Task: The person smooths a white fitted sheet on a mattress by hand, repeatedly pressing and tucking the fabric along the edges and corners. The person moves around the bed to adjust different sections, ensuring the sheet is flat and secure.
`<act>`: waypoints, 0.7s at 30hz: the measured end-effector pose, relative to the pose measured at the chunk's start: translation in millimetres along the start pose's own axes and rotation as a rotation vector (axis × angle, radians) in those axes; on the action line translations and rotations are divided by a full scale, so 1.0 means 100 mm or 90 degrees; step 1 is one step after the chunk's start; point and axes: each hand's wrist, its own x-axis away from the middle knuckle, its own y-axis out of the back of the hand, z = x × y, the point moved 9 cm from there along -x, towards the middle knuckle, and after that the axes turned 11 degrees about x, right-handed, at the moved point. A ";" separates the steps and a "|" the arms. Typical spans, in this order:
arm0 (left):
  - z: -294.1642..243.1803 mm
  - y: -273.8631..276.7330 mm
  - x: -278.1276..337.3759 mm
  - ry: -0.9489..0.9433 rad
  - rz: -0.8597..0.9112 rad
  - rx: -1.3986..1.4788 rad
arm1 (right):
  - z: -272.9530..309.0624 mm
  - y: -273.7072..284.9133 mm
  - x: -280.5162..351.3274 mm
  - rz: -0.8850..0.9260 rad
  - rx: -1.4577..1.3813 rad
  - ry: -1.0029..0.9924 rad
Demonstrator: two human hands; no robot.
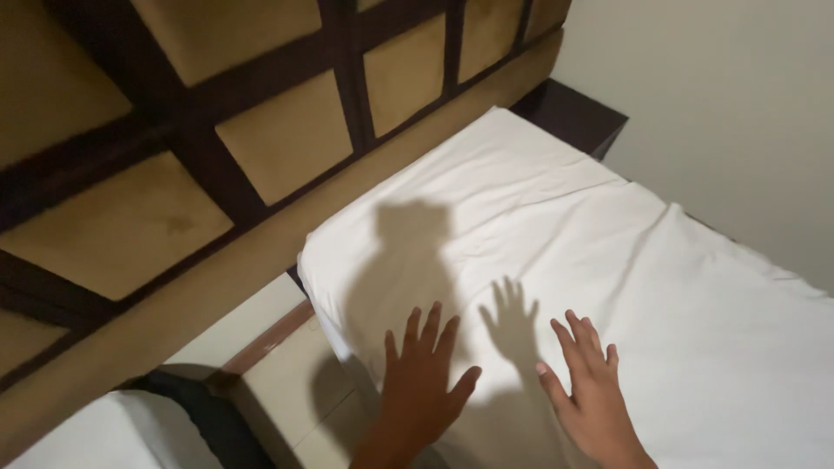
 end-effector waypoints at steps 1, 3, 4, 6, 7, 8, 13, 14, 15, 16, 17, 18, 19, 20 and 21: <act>-0.11 0.10 0.07 -0.001 0.003 0.000 | 0.02 0.17 0.04 0.001 0.000 -0.003; -0.30 0.35 0.18 0.004 -0.018 0.029 | 0.07 0.49 0.11 0.016 0.018 -0.015; -0.40 0.41 0.23 -0.001 -0.020 0.027 | 0.04 0.60 0.17 0.011 0.017 -0.016; -0.56 0.51 0.34 -0.004 -0.017 0.043 | -0.03 0.79 0.29 -0.002 0.012 -0.038; -0.66 0.57 0.41 -0.008 -0.014 0.043 | 0.00 0.94 0.35 -0.005 0.012 -0.042; -0.77 0.64 0.48 -0.026 -0.024 0.038 | 0.03 1.08 0.42 -0.004 0.008 -0.046; -1.25 0.83 0.75 -0.037 0.014 0.032 | 0.02 1.53 0.78 -0.009 0.009 -0.066; -1.34 0.84 0.80 -0.050 0.016 0.032 | 0.02 1.59 0.84 0.006 0.007 -0.081; -1.43 0.87 0.83 -0.065 0.017 0.032 | 0.00 1.64 0.90 0.019 0.005 -0.095; -1.51 0.89 0.86 -0.074 0.016 0.030 | 0.00 1.71 0.95 0.011 0.006 -0.099; -1.58 0.88 0.90 -0.073 0.022 0.031 | -0.03 1.75 1.03 0.020 0.019 -0.109; -1.64 0.87 0.93 -0.072 0.027 0.031 | -0.05 1.78 1.10 0.029 0.031 -0.120; -1.72 0.87 0.96 -0.080 0.031 0.030 | -0.08 1.84 1.17 0.024 0.033 -0.127; -1.77 0.83 0.98 -0.075 0.059 0.035 | -0.12 1.88 1.23 0.028 0.037 -0.139; -1.82 0.79 1.00 -0.068 0.087 0.040 | -0.16 1.91 1.30 0.032 0.041 -0.150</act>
